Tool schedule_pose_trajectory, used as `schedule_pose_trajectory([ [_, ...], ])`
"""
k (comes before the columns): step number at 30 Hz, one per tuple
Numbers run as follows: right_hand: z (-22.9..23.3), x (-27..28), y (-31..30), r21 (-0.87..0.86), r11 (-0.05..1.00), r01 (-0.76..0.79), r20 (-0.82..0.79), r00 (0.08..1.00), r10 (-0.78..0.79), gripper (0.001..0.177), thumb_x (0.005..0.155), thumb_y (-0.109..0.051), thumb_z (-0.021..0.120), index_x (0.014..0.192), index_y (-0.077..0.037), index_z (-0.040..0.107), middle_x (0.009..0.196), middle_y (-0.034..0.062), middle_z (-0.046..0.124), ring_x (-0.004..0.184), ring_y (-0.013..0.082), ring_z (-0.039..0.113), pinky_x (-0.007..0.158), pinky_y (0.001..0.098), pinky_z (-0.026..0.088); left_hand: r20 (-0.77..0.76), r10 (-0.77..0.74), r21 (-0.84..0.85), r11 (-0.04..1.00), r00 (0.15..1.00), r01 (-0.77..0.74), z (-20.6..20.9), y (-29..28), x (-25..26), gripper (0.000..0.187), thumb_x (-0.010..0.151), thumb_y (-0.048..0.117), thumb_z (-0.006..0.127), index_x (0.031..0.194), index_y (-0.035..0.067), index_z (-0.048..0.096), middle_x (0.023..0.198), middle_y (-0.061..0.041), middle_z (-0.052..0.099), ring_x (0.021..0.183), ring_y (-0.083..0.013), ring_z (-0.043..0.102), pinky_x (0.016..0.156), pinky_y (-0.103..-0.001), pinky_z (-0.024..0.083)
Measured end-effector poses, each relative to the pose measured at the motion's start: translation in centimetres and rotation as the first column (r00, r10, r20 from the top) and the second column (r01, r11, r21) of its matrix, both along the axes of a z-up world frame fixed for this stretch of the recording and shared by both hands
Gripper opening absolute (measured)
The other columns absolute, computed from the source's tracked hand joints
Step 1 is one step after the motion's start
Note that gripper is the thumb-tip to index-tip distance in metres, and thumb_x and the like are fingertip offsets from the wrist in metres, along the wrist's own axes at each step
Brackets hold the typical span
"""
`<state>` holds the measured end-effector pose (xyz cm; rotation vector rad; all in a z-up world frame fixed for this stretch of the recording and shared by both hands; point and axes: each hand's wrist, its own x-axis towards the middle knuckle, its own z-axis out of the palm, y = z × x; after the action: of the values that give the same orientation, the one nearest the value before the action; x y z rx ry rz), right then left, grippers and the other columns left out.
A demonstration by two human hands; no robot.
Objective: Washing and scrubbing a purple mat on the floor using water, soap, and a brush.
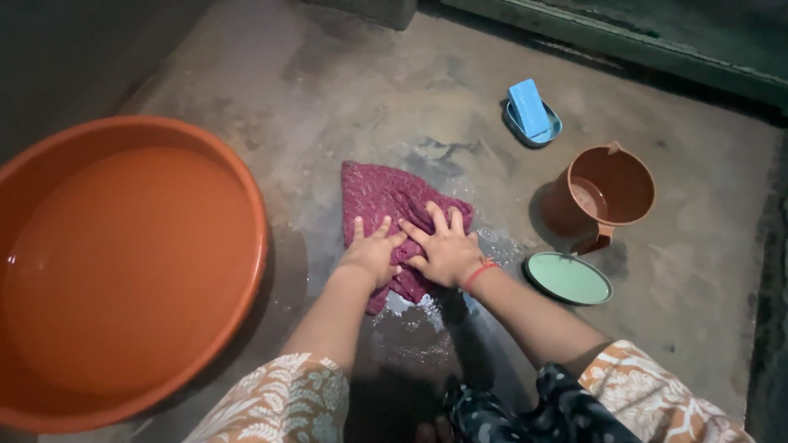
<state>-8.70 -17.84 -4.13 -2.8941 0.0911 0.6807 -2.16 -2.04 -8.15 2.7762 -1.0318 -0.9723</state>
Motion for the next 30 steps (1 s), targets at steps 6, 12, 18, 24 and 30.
schedule_pose_trajectory([
  [6, -0.1, 1.7, 0.0, 0.029, 0.997, 0.073, -0.057, 0.996, -0.071, 0.072, 0.087, -0.046, 0.067, 0.153, -0.046, 0.037, 0.169, 0.0123, 0.009, 0.149, 0.0511, 0.016, 0.106, 0.0732, 0.038, -0.028, 0.124, -0.064, 0.99, 0.992, -0.126, 2.3, -1.1, 1.3, 0.065, 0.083, 0.033, 0.083, 0.142, 0.035, 0.057, 0.165, -0.005, 0.031, 0.146, -0.034, 0.037, 0.126, -0.048, 0.021],
  [12, -1.1, 3.3, -0.9, 0.06, 0.989, 0.136, -0.052, 0.99, -0.133, 0.063, 0.086, -0.033, 0.067, 0.145, -0.043, 0.047, 0.165, 0.0133, 0.02, 0.146, 0.0484, 0.023, 0.104, 0.0732, 0.038, -0.054, 0.178, -0.083, 0.98, 0.983, -0.182, 4.9, -2.2, 3.7, 0.059, 0.072, 0.032, 0.091, 0.127, 0.029, 0.07, 0.127, -0.008, 0.069, 0.12, -0.031, 0.065, 0.104, -0.045, 0.052],
  [18, -1.4, 5.0, -1.1, 0.078, 0.974, 0.213, -0.013, 0.977, -0.213, 0.058, 0.088, -0.022, 0.066, 0.142, -0.037, 0.053, 0.154, 0.0097, 0.037, 0.138, 0.0423, 0.04, 0.097, 0.0721, 0.046, -0.043, 0.127, -0.145, 0.981, 0.991, -0.132, 4.4, -3.2, 5.6, 0.051, 0.073, 0.028, 0.09, 0.121, 0.024, 0.073, 0.12, -0.012, 0.071, 0.114, -0.0342, 0.067, 0.1, -0.045, 0.054],
  [24, -3.7, 6.2, -2.0, 0.071, 0.975, 0.21, 0.031, 0.977, -0.213, 0.056, 0.089, -0.019, 0.065, 0.141, -0.035, 0.055, 0.148, 0.006, 0.044, 0.13, 0.0393, 0.051, 0.096, 0.068, 0.05, 0.14, 0.048, -0.176, 0.984, 0.989, -0.023, 1.1, -3.8, 6.0, 0.035, 0.081, 0.025, 0.085, 0.11, 0.009, 0.075, 0.114, -0.016, 0.073, 0.107, -0.0358, 0.07, 0.091, -0.047, 0.058],
  [30, -2.9, 4.9, -2.0, 0.12, 0.97, 0.209, 0.079, 0.972, -0.219, 0.053, 0.09, -0.023, 0.065, 0.141, -0.033, 0.053, 0.15, 0.0074, 0.04, 0.135, 0.0407, 0.043, 0.098, 0.0696, 0.045, 0.23, 0.033, -0.257, 0.966, 0.973, 0.028, -0.5, -2.9, 4.1, 0.046, 0.087, 0.026, 0.078, 0.126, 0.01, 0.062, 0.121, -0.015, 0.067, 0.102, -0.0389, 0.071, 0.082, -0.049, 0.06],
])
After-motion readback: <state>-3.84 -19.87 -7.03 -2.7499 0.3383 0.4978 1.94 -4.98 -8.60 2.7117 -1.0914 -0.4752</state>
